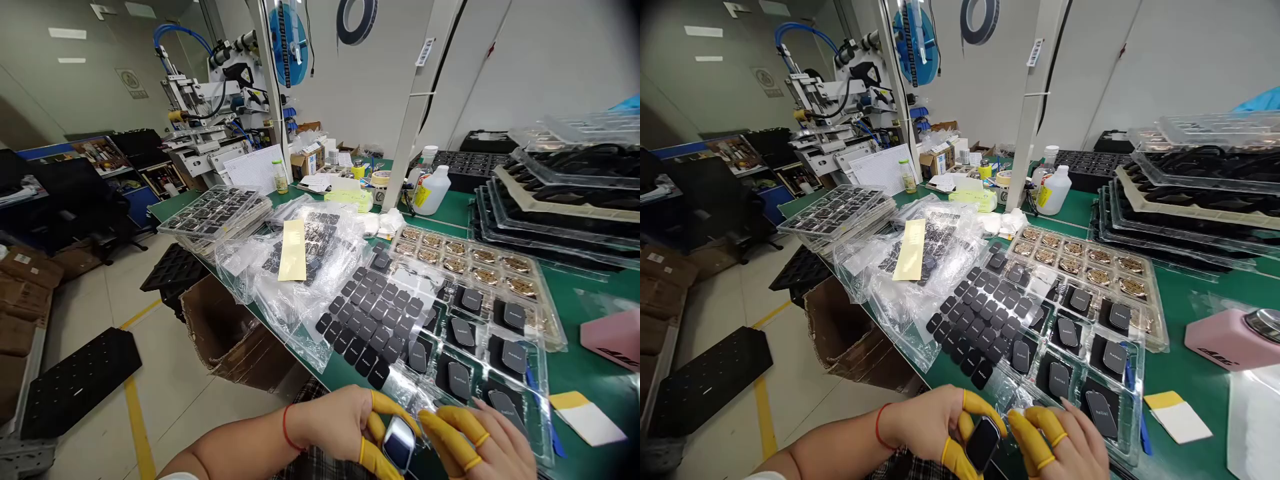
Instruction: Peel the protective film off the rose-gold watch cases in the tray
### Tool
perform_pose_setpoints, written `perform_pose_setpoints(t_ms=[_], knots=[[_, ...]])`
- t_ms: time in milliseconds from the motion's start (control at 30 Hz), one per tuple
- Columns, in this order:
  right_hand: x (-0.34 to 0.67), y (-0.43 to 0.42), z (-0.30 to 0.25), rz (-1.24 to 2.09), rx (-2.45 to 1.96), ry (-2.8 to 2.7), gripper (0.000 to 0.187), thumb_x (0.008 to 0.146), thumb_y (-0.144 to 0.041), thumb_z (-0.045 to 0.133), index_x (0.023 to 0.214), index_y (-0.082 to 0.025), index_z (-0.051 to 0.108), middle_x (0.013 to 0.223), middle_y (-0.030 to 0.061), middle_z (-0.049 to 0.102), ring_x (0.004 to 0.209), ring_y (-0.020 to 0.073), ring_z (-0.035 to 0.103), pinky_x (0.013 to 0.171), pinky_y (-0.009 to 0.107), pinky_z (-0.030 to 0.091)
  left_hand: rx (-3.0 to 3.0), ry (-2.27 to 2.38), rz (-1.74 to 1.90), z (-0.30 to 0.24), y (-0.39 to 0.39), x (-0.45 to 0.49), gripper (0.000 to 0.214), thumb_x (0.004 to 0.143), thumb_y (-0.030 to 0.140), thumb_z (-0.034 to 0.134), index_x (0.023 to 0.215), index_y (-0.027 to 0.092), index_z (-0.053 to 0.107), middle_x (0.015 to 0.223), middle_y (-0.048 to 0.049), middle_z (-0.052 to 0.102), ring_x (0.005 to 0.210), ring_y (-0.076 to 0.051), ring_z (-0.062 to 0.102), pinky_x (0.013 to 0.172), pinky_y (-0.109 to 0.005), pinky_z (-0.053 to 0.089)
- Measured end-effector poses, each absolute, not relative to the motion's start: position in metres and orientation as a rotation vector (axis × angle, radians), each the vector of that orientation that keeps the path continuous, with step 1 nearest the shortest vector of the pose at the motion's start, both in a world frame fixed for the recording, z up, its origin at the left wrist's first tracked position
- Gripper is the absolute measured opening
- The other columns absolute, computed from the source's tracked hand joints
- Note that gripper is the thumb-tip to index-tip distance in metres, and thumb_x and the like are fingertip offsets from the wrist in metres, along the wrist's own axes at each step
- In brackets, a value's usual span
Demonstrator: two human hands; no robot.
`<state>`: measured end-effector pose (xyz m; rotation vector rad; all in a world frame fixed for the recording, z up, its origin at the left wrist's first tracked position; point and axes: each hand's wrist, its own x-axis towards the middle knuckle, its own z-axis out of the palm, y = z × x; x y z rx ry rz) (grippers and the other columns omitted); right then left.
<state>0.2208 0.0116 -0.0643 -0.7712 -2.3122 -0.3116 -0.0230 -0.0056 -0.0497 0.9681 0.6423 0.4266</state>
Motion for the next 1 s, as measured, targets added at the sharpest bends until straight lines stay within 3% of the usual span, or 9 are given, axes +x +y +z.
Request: perform_pose_setpoints(t_ms=[233, 400, 533, 700, 1000], knots=[[0.206, -0.012, -0.028, -0.019, -1.16, -2.091, 0.016, 0.083, -0.017, 0.056, 0.094, -0.025, 0.062, 0.082, 0.0025, 0.063, 0.08, 0.0187, 0.055, 0.093, 0.047, 0.038, 0.943, 0.886, 0.627, -0.018, 0.012, -0.039, 0.068, 0.059, 0.028, 0.083, 0.119, 0.017, 0.052, 0.062, 0.0022, 0.066, 0.058, -0.015, 0.064, 0.06, -0.026, 0.051], [0.154, -0.017, -0.006, 0.171, -0.993, -2.081, 0.016, 0.083, -0.012, 0.057, 0.091, -0.025, 0.062, 0.078, -0.0002, 0.062, 0.076, 0.0143, 0.051, 0.09, 0.041, 0.041, 1.106, 0.932, 0.531, -0.02, 0.013, -0.04, 0.062, 0.067, 0.025, 0.077, 0.123, 0.016, 0.051, 0.064, 0.0029, 0.066, 0.061, -0.013, 0.061, 0.063, -0.025, 0.048], [0.138, -0.002, -0.018, 0.15, -0.872, -2.221, 0.015, 0.084, -0.012, 0.055, 0.091, -0.022, 0.064, 0.08, 0.0008, 0.063, 0.078, 0.0155, 0.05, 0.091, 0.041, 0.039, 1.343, 0.985, 0.483, -0.019, 0.008, -0.04, 0.056, 0.069, 0.021, 0.074, 0.121, 0.019, 0.055, 0.07, 0.0036, 0.065, 0.064, -0.011, 0.057, 0.06, -0.021, 0.043], [0.151, 0.017, -0.024, 0.156, -1.038, -2.114, 0.011, 0.086, -0.015, 0.055, 0.089, -0.022, 0.063, 0.078, 0.0017, 0.061, 0.08, 0.0157, 0.05, 0.085, 0.038, 0.04, 1.175, 0.956, 0.438, -0.02, 0.006, -0.043, 0.065, 0.068, 0.028, 0.075, 0.127, 0.017, 0.049, 0.065, 0.0023, 0.067, 0.061, -0.014, 0.061, 0.061, -0.026, 0.047], [0.138, -0.004, -0.02, 0.189, -0.944, -2.263, 0.015, 0.085, -0.013, 0.054, 0.091, -0.024, 0.063, 0.078, -0.0003, 0.061, 0.08, 0.0147, 0.05, 0.095, 0.04, 0.035, 1.307, 0.954, 0.414, -0.027, 0.01, -0.045, 0.056, 0.07, 0.023, 0.071, 0.122, 0.018, 0.054, 0.063, 0.0058, 0.061, 0.058, -0.01, 0.055, 0.056, -0.02, 0.041]])
